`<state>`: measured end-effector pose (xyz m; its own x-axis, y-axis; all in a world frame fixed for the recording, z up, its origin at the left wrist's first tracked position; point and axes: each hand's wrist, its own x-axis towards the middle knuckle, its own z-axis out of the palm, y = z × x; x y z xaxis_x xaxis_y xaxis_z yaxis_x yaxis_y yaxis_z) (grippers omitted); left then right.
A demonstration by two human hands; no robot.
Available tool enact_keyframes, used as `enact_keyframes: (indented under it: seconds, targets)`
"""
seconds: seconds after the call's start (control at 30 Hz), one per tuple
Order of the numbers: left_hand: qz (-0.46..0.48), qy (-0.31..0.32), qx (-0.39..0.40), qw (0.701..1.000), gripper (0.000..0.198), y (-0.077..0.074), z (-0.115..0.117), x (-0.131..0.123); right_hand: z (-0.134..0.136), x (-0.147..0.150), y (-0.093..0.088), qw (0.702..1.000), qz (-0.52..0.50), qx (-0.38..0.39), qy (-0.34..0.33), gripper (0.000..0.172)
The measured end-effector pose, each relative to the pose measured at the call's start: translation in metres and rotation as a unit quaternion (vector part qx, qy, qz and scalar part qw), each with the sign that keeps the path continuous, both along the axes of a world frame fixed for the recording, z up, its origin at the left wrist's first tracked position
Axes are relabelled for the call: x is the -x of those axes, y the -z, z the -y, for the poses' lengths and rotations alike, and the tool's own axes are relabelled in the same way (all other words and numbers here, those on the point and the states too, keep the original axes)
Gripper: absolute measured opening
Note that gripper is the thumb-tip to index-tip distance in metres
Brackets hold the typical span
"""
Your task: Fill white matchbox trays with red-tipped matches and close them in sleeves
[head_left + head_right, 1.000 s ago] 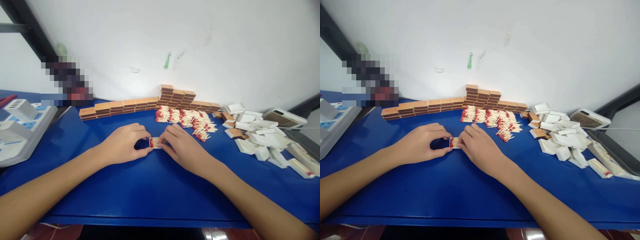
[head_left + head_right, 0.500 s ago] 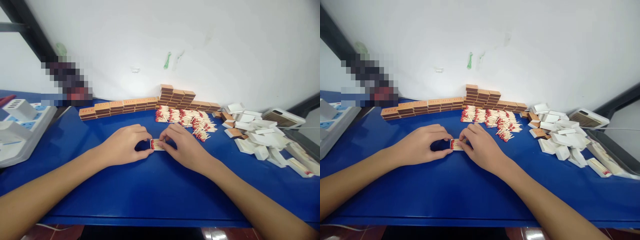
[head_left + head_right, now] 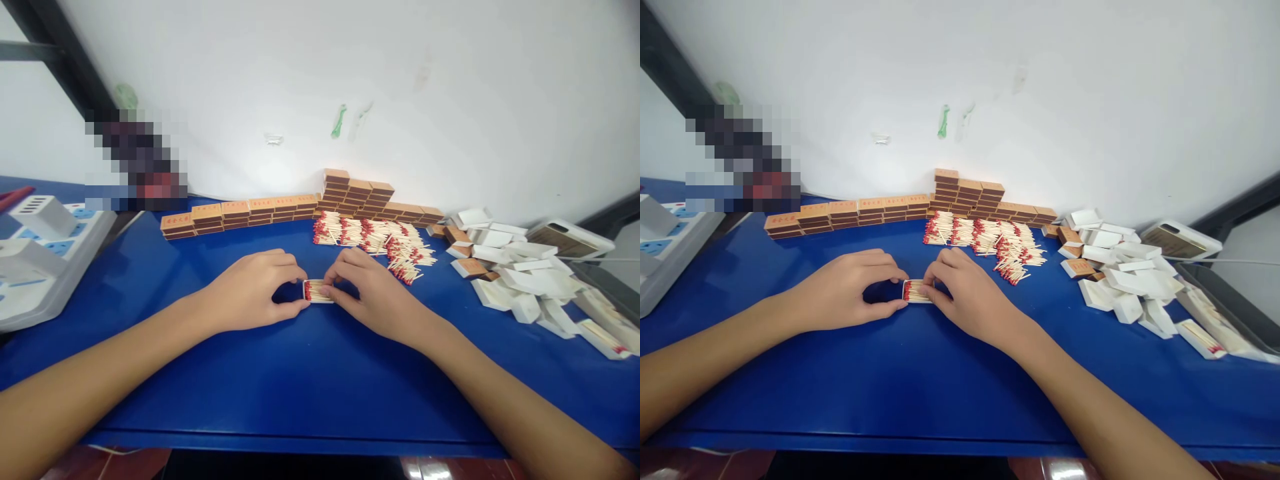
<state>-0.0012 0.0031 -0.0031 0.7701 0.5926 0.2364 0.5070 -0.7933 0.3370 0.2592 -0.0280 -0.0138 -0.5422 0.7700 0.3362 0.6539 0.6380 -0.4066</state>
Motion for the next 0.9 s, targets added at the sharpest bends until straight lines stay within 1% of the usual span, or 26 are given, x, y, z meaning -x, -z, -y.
enact_keyframes:
  seconds: [0.27,0.37,0.57,0.9]
  targets:
    - [-0.004,0.000,0.003,1.000,0.019,-0.0004,-0.0002,-0.0004,0.0006,0.0005,-0.0026,1.000,0.008,0.028,-0.009,0.006]
    - [-0.003,0.002,0.002,1.000,0.018,-0.0010,-0.0003,-0.0007,0.0002,0.0016,-0.0019,1.000,0.009,0.020,-0.007,0.009]
    - [-0.006,-0.001,0.003,1.000,0.021,0.0000,-0.0005,-0.0001,-0.0031,0.0019,0.0022,1.000,0.017,-0.026,0.000,0.012]
    - [-0.007,-0.001,-0.006,1.000,0.021,0.0005,-0.0008,-0.0003,0.0004,0.0029,-0.0001,1.000,-0.003,-0.003,-0.003,0.006]
